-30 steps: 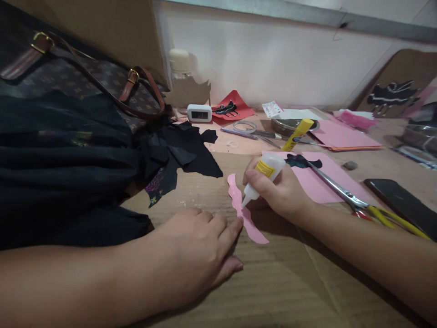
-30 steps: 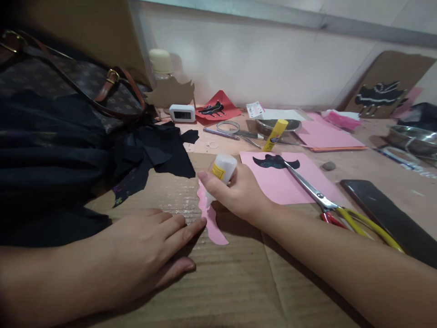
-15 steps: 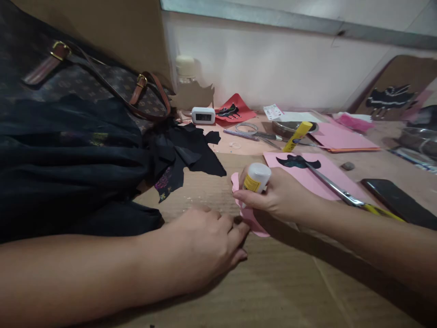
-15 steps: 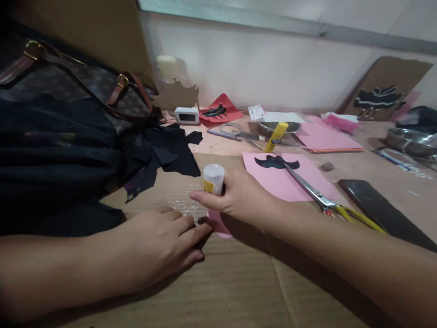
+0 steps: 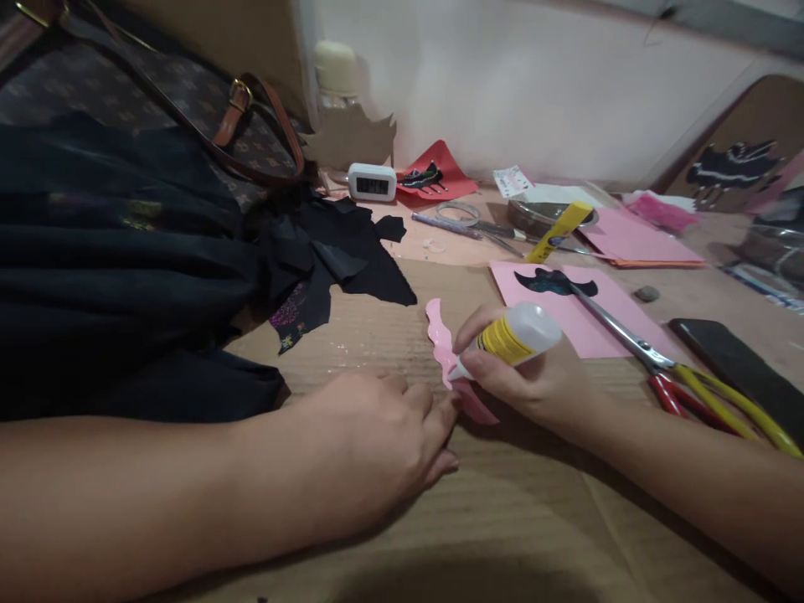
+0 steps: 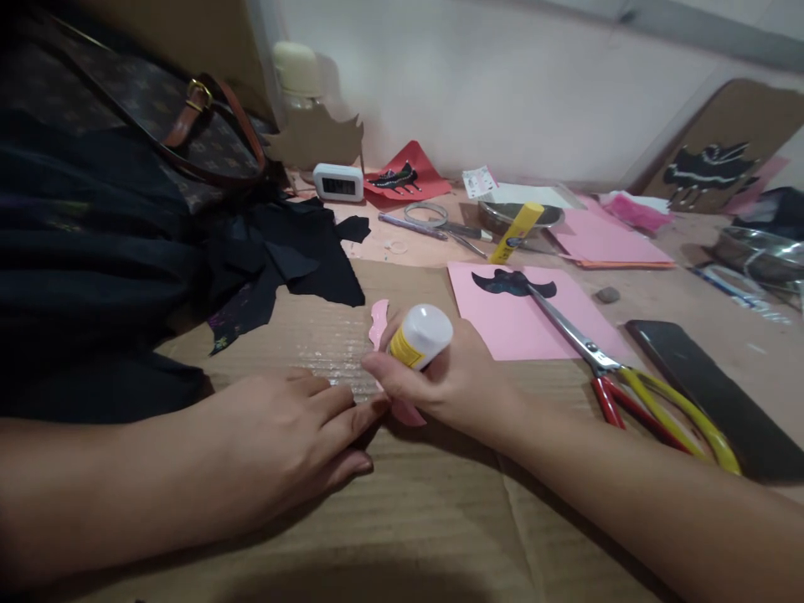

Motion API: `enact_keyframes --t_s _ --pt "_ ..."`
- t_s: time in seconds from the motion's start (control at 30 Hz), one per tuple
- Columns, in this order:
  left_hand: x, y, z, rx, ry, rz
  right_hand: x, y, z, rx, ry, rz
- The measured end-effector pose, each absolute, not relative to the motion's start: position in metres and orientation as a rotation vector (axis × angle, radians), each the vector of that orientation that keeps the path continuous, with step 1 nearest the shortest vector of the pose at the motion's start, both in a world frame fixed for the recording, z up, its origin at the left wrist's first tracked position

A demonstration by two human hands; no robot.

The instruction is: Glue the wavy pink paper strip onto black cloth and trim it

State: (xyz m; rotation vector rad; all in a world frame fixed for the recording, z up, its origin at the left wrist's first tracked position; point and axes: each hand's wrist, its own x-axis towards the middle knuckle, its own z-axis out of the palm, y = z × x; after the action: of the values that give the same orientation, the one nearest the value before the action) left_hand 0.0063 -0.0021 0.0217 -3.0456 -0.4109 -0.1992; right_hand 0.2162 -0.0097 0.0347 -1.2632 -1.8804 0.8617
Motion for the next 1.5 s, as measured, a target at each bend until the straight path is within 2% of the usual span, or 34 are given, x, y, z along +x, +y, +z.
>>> enact_keyframes --t_s 0.17,0.43,0.63,0.83,1.2,1.5 --pt "0.0055 -0.0025 0.0225 -3.068 -0.387 -0.215 0.2149 -0.0143 0.0373 -1.257 -1.806 1.004" --pt "0.0080 -0.0027 0.0249 -3.077 -0.450 -0.107 0.2120 -0.0108 0.0411 -1.298 -1.497 0.852" --pt "0.0056 -0.0042 0.0235 -3.063 -0.444 -0.110 0.2128 -0.0112 0.0370 -1.305 -1.520 0.869" --pt "0.0080 -0.0026 0.0255 -3.088 -0.394 -0.135 0.2150 -0.0139 0.0354 -1.355 -1.643 0.690" --pt "0.0074 -0.0032 0.0192 -3.042 -0.353 -0.291 0.2091 -0.0147 0.0345 -1.388 -1.729 0.887" --pt "0.0073 -0.0030 0.0173 -3.016 -0.374 -0.278 0.2059 -0.0137 0.0340 -1.371 -1.691 1.023"
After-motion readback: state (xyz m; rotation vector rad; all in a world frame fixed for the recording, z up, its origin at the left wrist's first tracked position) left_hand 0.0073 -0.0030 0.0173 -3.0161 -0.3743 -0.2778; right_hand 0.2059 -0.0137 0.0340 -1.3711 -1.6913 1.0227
